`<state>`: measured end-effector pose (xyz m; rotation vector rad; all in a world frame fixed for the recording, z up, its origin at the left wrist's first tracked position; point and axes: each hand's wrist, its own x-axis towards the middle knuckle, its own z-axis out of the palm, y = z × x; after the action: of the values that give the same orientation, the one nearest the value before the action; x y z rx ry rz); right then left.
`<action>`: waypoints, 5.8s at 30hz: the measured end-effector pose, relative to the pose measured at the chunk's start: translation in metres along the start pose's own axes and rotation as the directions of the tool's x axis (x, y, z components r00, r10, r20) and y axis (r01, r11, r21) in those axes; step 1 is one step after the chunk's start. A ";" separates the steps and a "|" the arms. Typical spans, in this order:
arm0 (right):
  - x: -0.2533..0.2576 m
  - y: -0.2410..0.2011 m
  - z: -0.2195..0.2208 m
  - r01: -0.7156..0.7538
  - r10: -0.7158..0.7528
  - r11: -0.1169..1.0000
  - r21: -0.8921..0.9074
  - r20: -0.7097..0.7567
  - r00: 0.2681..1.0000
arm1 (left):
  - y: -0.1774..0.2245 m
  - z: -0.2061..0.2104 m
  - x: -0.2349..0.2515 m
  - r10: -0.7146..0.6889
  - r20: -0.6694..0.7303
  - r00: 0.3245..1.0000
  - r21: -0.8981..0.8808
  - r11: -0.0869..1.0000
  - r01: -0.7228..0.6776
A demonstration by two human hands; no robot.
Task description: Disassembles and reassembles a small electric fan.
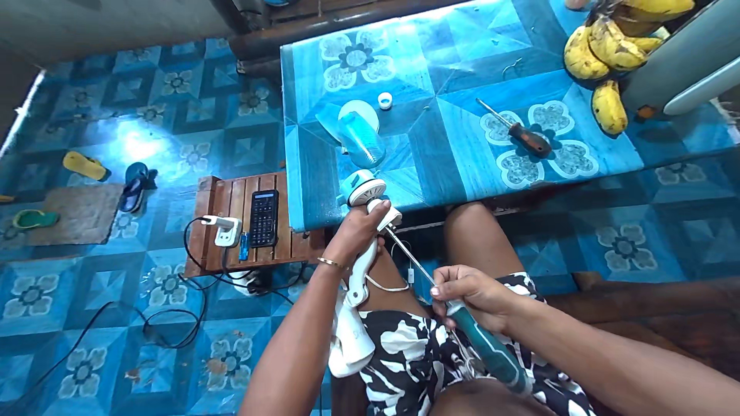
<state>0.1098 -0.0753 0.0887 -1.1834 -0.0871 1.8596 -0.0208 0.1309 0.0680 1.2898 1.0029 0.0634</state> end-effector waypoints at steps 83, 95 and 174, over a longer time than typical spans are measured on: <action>0.134 -0.146 -0.066 -0.110 -0.757 -0.441 -0.891 0.304 0.578 | 0.022 0.019 -0.059 0.162 0.048 0.986 -0.780 0.623 -0.065; -0.006 -0.066 0.029 0.618 -0.929 -0.083 -0.782 0.284 0.235 | 0.012 0.060 -0.079 0.266 -0.165 0.950 -0.764 0.574 -0.293; 0.223 -0.296 -0.028 0.060 -0.735 -0.081 -0.995 0.100 0.671 | -0.048 0.066 -0.018 0.312 -0.119 0.943 -0.896 0.375 -0.237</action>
<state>0.2912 0.2477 0.0638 -2.1670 -1.5501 0.5143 -0.0118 0.0542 0.0353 0.3882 0.4920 0.7393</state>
